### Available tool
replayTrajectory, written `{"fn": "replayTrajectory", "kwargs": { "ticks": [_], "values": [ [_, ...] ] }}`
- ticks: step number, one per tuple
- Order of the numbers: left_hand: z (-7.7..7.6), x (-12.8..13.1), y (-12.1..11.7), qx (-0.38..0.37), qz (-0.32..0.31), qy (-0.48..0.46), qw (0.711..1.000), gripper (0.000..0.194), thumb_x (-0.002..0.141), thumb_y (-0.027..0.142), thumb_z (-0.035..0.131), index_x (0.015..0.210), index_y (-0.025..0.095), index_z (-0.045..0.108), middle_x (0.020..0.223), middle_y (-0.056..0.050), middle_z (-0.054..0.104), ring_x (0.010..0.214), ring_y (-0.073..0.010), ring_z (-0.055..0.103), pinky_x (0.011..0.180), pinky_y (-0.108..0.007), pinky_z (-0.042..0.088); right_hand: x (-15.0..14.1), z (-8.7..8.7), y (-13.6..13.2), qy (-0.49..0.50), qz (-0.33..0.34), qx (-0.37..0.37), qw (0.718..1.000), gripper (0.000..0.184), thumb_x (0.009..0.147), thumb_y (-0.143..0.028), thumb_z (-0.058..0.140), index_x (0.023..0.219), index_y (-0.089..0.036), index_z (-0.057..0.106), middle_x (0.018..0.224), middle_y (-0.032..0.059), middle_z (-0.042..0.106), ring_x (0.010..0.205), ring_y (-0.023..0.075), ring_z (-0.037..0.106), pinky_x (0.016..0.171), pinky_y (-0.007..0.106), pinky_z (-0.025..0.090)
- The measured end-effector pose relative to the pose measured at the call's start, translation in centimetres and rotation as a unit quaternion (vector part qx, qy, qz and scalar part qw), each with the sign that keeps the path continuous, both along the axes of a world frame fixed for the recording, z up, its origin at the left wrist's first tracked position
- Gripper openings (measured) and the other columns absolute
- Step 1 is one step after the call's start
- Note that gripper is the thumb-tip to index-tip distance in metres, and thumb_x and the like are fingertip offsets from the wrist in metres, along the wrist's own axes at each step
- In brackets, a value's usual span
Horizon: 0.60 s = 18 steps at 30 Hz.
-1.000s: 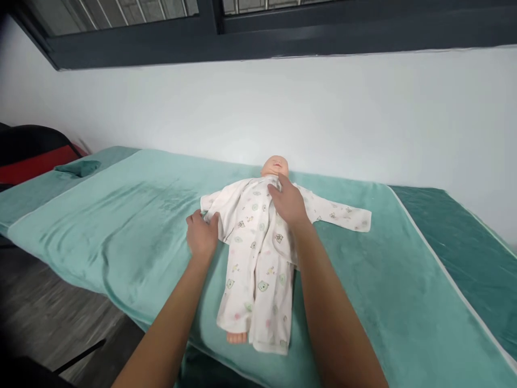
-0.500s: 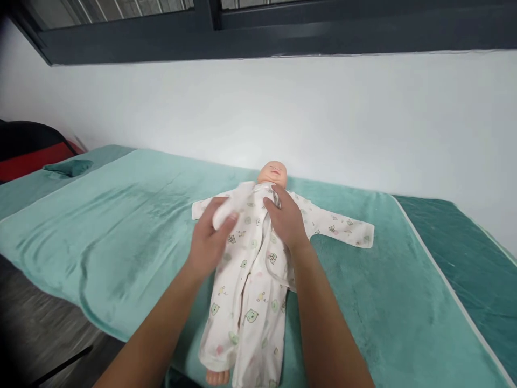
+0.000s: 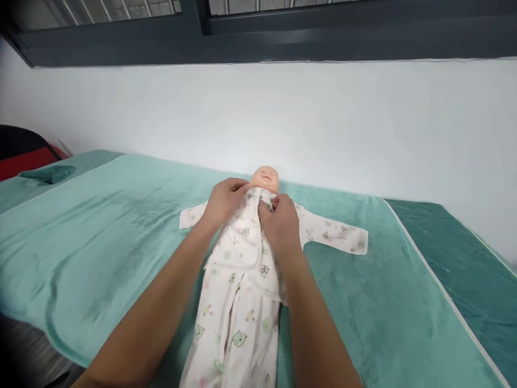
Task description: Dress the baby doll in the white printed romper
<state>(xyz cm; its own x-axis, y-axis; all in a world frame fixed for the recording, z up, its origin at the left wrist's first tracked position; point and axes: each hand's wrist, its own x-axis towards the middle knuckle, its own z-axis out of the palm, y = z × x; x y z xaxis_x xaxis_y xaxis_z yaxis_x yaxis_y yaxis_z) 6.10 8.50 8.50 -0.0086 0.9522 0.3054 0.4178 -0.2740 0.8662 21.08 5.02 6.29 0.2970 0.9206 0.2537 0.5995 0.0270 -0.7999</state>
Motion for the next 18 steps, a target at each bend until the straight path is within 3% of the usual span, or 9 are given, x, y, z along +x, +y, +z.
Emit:
{"fn": "replayTrajectory", "kwargs": {
  "ticks": [4, 10, 18],
  "values": [
    [-0.8, 2.2, 2.6, -0.057, -0.043, 0.042, 0.997, 0.021, 0.088, 0.028, 0.056, 0.072, 0.019, 0.066, 0.072, -0.001, 0.067, 0.065, -0.0143, 0.056, 0.062, -0.028, 0.038, 0.7, 0.4, 0.3, -0.003, 0.011, -0.047, 0.999, 0.027, 0.088, -0.050, 0.058, 0.081, -0.024, 0.050, 0.078, 0.0027, 0.064, 0.075, 0.0217, 0.056, 0.070, 0.034, 0.039],
    [-1.5, 2.7, 2.3, -0.024, -0.019, 0.091, 0.995, 0.007, 0.088, 0.025, 0.058, 0.084, 0.021, 0.064, 0.097, -0.004, 0.072, 0.083, -0.0176, 0.062, 0.072, -0.030, 0.042, 1.4, 0.1, 1.0, -0.074, 0.001, -0.051, 0.996, 0.026, 0.092, -0.037, 0.054, 0.070, -0.025, 0.047, 0.071, 0.0026, 0.062, 0.068, 0.0204, 0.050, 0.066, 0.033, 0.032],
    [-2.2, 2.8, 2.9, 0.028, -0.021, 0.081, 0.996, 0.010, 0.091, 0.023, 0.055, 0.081, 0.022, 0.057, 0.091, -0.004, 0.070, 0.081, -0.0194, 0.060, 0.071, -0.032, 0.042, -0.2, 1.4, 3.0, -0.014, -0.027, 0.038, 0.999, 0.023, 0.090, -0.032, 0.057, 0.070, -0.021, 0.056, 0.079, 0.0031, 0.067, 0.075, 0.0187, 0.054, 0.072, 0.031, 0.038]
  ]
}}
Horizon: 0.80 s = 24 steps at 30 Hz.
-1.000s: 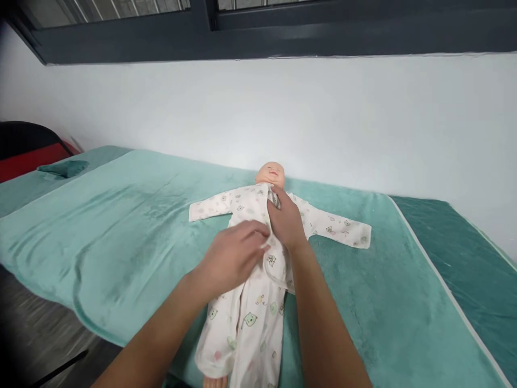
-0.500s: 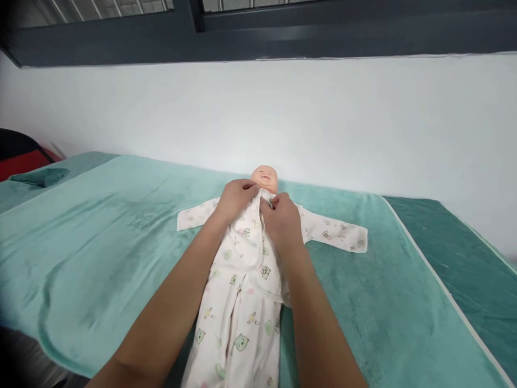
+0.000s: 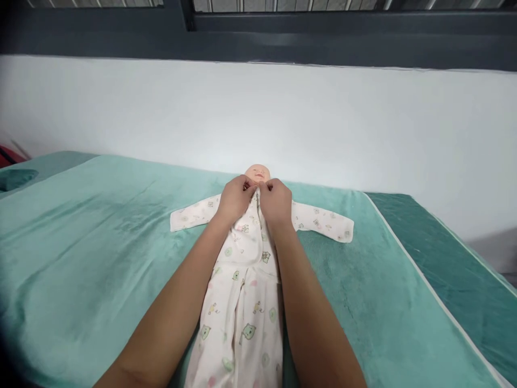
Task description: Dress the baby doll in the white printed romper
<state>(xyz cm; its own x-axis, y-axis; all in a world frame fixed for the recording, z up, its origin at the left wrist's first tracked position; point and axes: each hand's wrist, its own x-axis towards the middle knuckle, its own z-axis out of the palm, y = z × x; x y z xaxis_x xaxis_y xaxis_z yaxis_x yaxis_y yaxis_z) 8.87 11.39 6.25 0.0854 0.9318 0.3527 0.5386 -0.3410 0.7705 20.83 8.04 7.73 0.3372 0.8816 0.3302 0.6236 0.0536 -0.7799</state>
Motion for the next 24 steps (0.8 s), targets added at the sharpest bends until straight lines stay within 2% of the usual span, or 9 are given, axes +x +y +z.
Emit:
{"fn": "replayTrajectory", "kwargs": {
  "ticks": [3, 7, 13, 17, 24],
  "values": [
    [-0.4, -0.2, 0.1, 0.008, -0.002, -0.042, 0.999, 0.011, 0.092, 0.023, 0.056, 0.081, 0.020, 0.059, 0.090, -0.005, 0.070, 0.083, -0.0189, 0.061, 0.076, -0.032, 0.044, -0.5, -0.3, 0.3, 0.046, 0.010, 0.021, 0.999, 0.021, 0.089, -0.034, 0.059, 0.072, -0.021, 0.060, 0.080, 0.0026, 0.069, 0.076, 0.0184, 0.056, 0.074, 0.032, 0.040],
    [-0.2, -0.4, 0.1, -0.008, -0.009, -0.101, 0.995, 0.010, 0.089, 0.019, 0.058, 0.080, 0.019, 0.061, 0.087, -0.003, 0.070, 0.082, -0.0162, 0.061, 0.077, -0.029, 0.044, 0.0, -1.8, 0.1, 0.143, 0.049, 0.049, 0.987, 0.020, 0.085, -0.038, 0.062, 0.077, -0.020, 0.066, 0.082, 0.0022, 0.071, 0.077, 0.0182, 0.059, 0.076, 0.033, 0.044],
    [1.2, 0.0, -0.3, -0.115, -0.020, -0.262, 0.958, 0.010, 0.084, 0.022, 0.063, 0.076, 0.017, 0.062, 0.068, 0.002, 0.059, 0.062, -0.0103, 0.052, 0.064, -0.024, 0.041, 0.5, -2.7, 0.2, 0.249, 0.082, 0.089, 0.961, 0.020, 0.081, -0.039, 0.067, 0.081, -0.020, 0.069, 0.087, 0.0032, 0.074, 0.081, 0.0183, 0.064, 0.078, 0.033, 0.050],
    [1.4, 0.3, -0.6, -0.121, -0.020, -0.249, 0.961, 0.007, 0.081, 0.023, 0.065, 0.077, 0.018, 0.064, 0.068, 0.002, 0.058, 0.059, -0.0091, 0.049, 0.056, -0.023, 0.038, 0.3, -2.7, 0.1, 0.274, 0.087, 0.120, 0.950, 0.018, 0.082, -0.038, 0.066, 0.082, -0.020, 0.068, 0.092, 0.0040, 0.075, 0.084, 0.0181, 0.065, 0.082, 0.034, 0.051],
    [0.8, 0.2, -0.8, -0.128, -0.027, -0.264, 0.956, 0.007, 0.082, 0.025, 0.066, 0.082, 0.018, 0.067, 0.074, 0.000, 0.063, 0.064, -0.0102, 0.054, 0.055, -0.021, 0.041, 0.2, -2.4, -0.2, 0.244, 0.093, 0.095, 0.960, 0.018, 0.082, -0.037, 0.064, 0.087, -0.020, 0.070, 0.093, 0.0035, 0.074, 0.087, 0.0185, 0.066, 0.085, 0.034, 0.052]
  ]
}}
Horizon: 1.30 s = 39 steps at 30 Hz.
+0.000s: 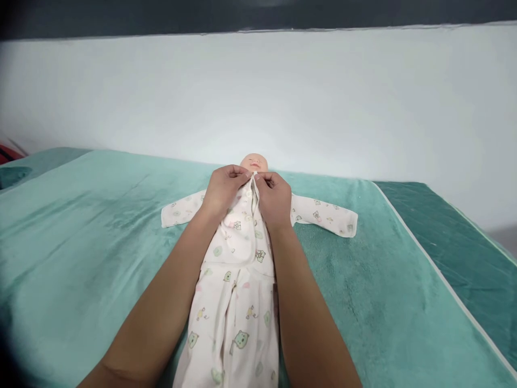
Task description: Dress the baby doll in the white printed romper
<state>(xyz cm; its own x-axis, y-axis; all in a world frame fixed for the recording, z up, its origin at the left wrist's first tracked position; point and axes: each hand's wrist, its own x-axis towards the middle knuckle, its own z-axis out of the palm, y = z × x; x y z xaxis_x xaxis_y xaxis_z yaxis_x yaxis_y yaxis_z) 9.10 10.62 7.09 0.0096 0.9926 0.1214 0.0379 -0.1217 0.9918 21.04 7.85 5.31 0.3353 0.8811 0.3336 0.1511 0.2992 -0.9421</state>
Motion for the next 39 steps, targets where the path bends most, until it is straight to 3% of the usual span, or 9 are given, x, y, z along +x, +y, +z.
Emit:
{"fn": "replayTrajectory", "kwargs": {
  "ticks": [8, 13, 17, 24, 28, 35, 39],
  "values": [
    [-0.4, -0.2, 0.1, 0.050, 0.019, 0.061, 0.997, 0.008, 0.081, 0.026, 0.069, 0.080, 0.017, 0.070, 0.081, -0.002, 0.070, 0.073, -0.0126, 0.061, 0.064, -0.024, 0.046, -0.1, 0.2, -0.1, -0.012, -0.017, 0.006, 1.000, 0.018, 0.085, -0.034, 0.062, 0.087, -0.019, 0.070, 0.092, 0.0042, 0.075, 0.088, 0.0184, 0.067, 0.085, 0.033, 0.051],
    [-0.6, -0.2, 0.1, 0.009, 0.006, 0.007, 1.000, 0.007, 0.080, 0.024, 0.069, 0.082, 0.017, 0.070, 0.078, -0.002, 0.068, 0.062, -0.0102, 0.055, 0.054, -0.023, 0.042, -0.3, 0.4, -0.2, -0.040, -0.024, -0.007, 0.999, 0.014, 0.084, -0.032, 0.063, 0.082, -0.019, 0.070, 0.085, 0.0027, 0.074, 0.083, 0.0183, 0.066, 0.084, 0.033, 0.050],
    [-0.7, -0.2, 0.3, 0.009, 0.001, -0.008, 1.000, 0.005, 0.080, 0.023, 0.070, 0.081, 0.017, 0.070, 0.080, -0.003, 0.071, 0.067, -0.0109, 0.059, 0.062, -0.024, 0.048, -0.3, 0.6, -0.5, -0.070, -0.032, -0.023, 0.997, 0.015, 0.084, -0.032, 0.063, 0.082, -0.019, 0.070, 0.087, 0.0032, 0.074, 0.085, 0.0193, 0.066, 0.085, 0.035, 0.050],
    [-0.8, -0.4, 0.3, 0.039, -0.010, 0.051, 0.998, 0.016, 0.083, 0.033, 0.066, 0.082, 0.018, 0.071, 0.078, -0.002, 0.070, 0.066, -0.0119, 0.060, 0.062, -0.024, 0.047, 0.1, 0.4, -0.4, -0.109, 0.022, -0.002, 0.994, 0.013, 0.084, -0.031, 0.061, 0.082, -0.020, 0.069, 0.095, 0.0039, 0.073, 0.089, 0.0187, 0.065, 0.087, 0.034, 0.051],
    [-0.9, -0.6, 0.5, 0.056, -0.021, 0.060, 0.996, 0.021, 0.081, 0.037, 0.068, 0.085, 0.017, 0.072, 0.084, -0.004, 0.074, 0.077, -0.0146, 0.066, 0.072, -0.026, 0.051, 0.3, 0.0, -0.3, -0.135, 0.053, 0.031, 0.989, 0.010, 0.084, -0.028, 0.060, 0.082, -0.022, 0.068, 0.103, 0.0046, 0.068, 0.097, 0.0194, 0.063, 0.087, 0.034, 0.051],
    [-0.8, -0.8, 0.4, 0.003, -0.034, -0.016, 0.999, 0.015, 0.073, 0.017, 0.066, 0.087, 0.015, 0.072, 0.085, -0.005, 0.074, 0.076, -0.0146, 0.067, 0.074, -0.027, 0.053, 0.4, -0.4, -0.6, -0.151, 0.070, 0.030, 0.986, 0.008, 0.082, -0.030, 0.065, 0.083, -0.023, 0.069, 0.112, 0.0039, 0.067, 0.106, 0.0201, 0.062, 0.096, 0.036, 0.046],
    [-0.9, -0.7, 0.2, 0.002, -0.044, -0.034, 0.998, 0.017, 0.074, 0.015, 0.065, 0.088, 0.015, 0.074, 0.091, -0.007, 0.076, 0.082, -0.0164, 0.069, 0.080, -0.029, 0.054, 0.3, -0.5, -0.7, -0.128, 0.070, 0.009, 0.989, 0.013, 0.083, -0.034, 0.065, 0.088, -0.024, 0.071, 0.112, 0.0038, 0.069, 0.105, 0.0204, 0.062, 0.095, 0.037, 0.046]
  ]
}}
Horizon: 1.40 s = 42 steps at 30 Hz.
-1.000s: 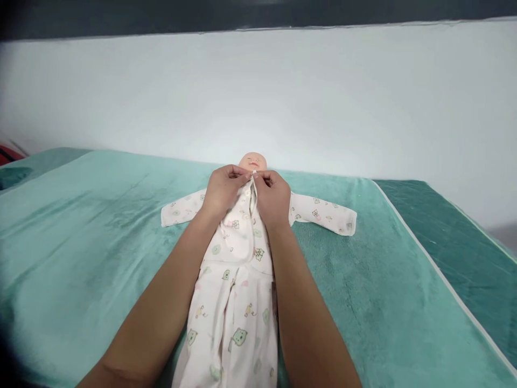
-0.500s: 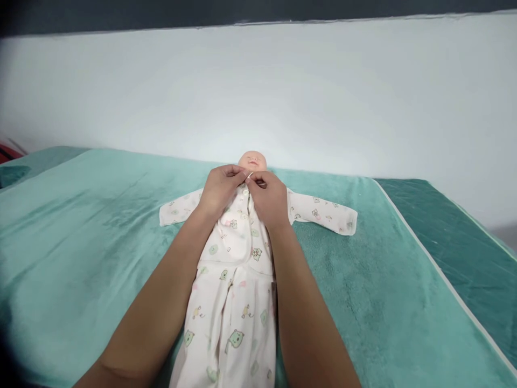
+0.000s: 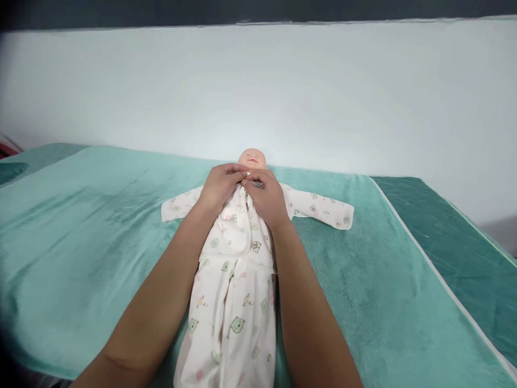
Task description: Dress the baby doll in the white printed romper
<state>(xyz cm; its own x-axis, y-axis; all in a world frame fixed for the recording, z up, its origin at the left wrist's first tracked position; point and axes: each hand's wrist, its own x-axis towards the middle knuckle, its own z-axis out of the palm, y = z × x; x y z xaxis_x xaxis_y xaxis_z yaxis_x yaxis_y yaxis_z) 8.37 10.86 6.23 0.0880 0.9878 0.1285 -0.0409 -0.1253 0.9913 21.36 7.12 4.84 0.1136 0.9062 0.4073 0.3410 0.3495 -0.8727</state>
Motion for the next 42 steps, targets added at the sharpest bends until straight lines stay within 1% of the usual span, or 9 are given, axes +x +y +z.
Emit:
{"fn": "replayTrajectory", "kwargs": {
  "ticks": [6, 11, 15, 21, 24, 28, 35, 38, 42],
  "values": [
    [-0.2, 0.0, 0.0, 0.064, 0.037, 0.126, 0.989, 0.016, 0.078, 0.016, 0.060, 0.085, 0.017, 0.075, 0.091, -0.005, 0.077, 0.086, -0.0177, 0.069, 0.083, -0.029, 0.051, -0.2, -0.2, -0.7, 0.008, -0.018, 0.010, 1.000, 0.020, 0.089, -0.041, 0.061, 0.087, -0.022, 0.069, 0.110, 0.0049, 0.069, 0.107, 0.0202, 0.062, 0.097, 0.036, 0.046],
    [0.0, -0.4, -0.8, 0.094, 0.050, 0.204, 0.973, 0.017, 0.083, 0.024, 0.059, 0.080, 0.018, 0.075, 0.090, -0.003, 0.073, 0.089, -0.0192, 0.067, 0.086, -0.031, 0.050, -0.4, -0.8, -3.3, -0.019, -0.017, 0.029, 0.999, 0.020, 0.088, -0.036, 0.062, 0.104, -0.024, 0.067, 0.125, 0.0058, 0.066, 0.123, 0.0218, 0.057, 0.111, 0.040, 0.040],
    [-0.2, -0.8, -2.2, 0.121, 0.062, 0.235, 0.962, 0.022, 0.089, 0.024, 0.056, 0.094, 0.018, 0.076, 0.105, -0.006, 0.067, 0.101, -0.0186, 0.064, 0.097, -0.031, 0.048, -0.9, -1.2, -5.7, -0.059, -0.045, 0.028, 0.997, 0.032, 0.086, -0.033, 0.064, 0.118, -0.025, 0.062, 0.131, 0.0073, 0.063, 0.128, 0.0242, 0.051, 0.113, 0.044, 0.037],
    [-1.3, -1.1, -3.1, 0.206, 0.068, 0.295, 0.930, 0.033, 0.093, 0.025, 0.052, 0.119, 0.021, 0.073, 0.125, -0.010, 0.060, 0.118, -0.0213, 0.059, 0.108, -0.034, 0.044, -1.6, -0.9, -6.0, -0.091, -0.140, 0.031, 0.985, 0.017, 0.085, -0.031, 0.062, 0.099, -0.023, 0.062, 0.109, 0.0077, 0.064, 0.107, 0.0246, 0.057, 0.097, 0.042, 0.045],
    [-1.4, -1.0, -2.9, 0.220, 0.078, 0.328, 0.915, 0.032, 0.094, 0.023, 0.050, 0.113, 0.020, 0.076, 0.122, -0.010, 0.063, 0.120, -0.0241, 0.058, 0.111, -0.038, 0.042, -1.5, -0.6, -5.6, -0.088, -0.129, 0.012, 0.988, 0.015, 0.084, -0.031, 0.061, 0.096, -0.023, 0.061, 0.099, 0.0055, 0.064, 0.095, 0.0220, 0.058, 0.088, 0.037, 0.046],
    [-1.3, -1.0, -3.0, 0.223, 0.089, 0.318, 0.917, 0.028, 0.095, 0.024, 0.049, 0.098, 0.020, 0.077, 0.114, -0.008, 0.068, 0.113, -0.0233, 0.061, 0.105, -0.037, 0.046, -1.2, -0.2, -5.2, -0.100, -0.113, -0.019, 0.988, 0.014, 0.084, -0.034, 0.062, 0.093, -0.023, 0.061, 0.089, 0.0013, 0.065, 0.082, 0.0181, 0.058, 0.079, 0.033, 0.044],
    [-0.8, -1.3, -4.1, 0.202, 0.092, 0.239, 0.945, 0.021, 0.093, 0.030, 0.057, 0.083, 0.020, 0.073, 0.094, -0.004, 0.071, 0.094, -0.0191, 0.063, 0.088, -0.033, 0.049, -0.1, 0.8, -4.1, -0.096, -0.073, -0.064, 0.991, 0.014, 0.087, -0.033, 0.059, 0.077, -0.023, 0.058, 0.064, -0.0044, 0.059, 0.061, 0.0139, 0.050, 0.063, 0.030, 0.036],
    [-0.8, -1.4, -4.1, 0.222, 0.083, 0.259, 0.936, 0.024, 0.096, 0.031, 0.053, 0.093, 0.021, 0.074, 0.101, -0.005, 0.072, 0.102, -0.0202, 0.063, 0.093, -0.034, 0.049, 0.5, 1.3, -3.9, -0.094, -0.040, -0.074, 0.992, 0.015, 0.086, -0.033, 0.061, 0.075, -0.023, 0.056, 0.064, -0.0054, 0.056, 0.060, 0.0129, 0.048, 0.062, 0.029, 0.036],
    [-0.9, -1.5, -4.0, 0.283, 0.031, 0.304, 0.909, 0.038, 0.102, 0.029, 0.039, 0.129, 0.023, 0.065, 0.142, -0.006, 0.062, 0.134, -0.0214, 0.052, 0.113, -0.039, 0.041, 1.1, 1.9, -4.1, -0.098, 0.016, -0.116, 0.988, 0.020, 0.086, -0.035, 0.063, 0.074, -0.023, 0.052, 0.062, -0.0069, 0.052, 0.058, 0.0121, 0.044, 0.059, 0.029, 0.033]
  ]
}}
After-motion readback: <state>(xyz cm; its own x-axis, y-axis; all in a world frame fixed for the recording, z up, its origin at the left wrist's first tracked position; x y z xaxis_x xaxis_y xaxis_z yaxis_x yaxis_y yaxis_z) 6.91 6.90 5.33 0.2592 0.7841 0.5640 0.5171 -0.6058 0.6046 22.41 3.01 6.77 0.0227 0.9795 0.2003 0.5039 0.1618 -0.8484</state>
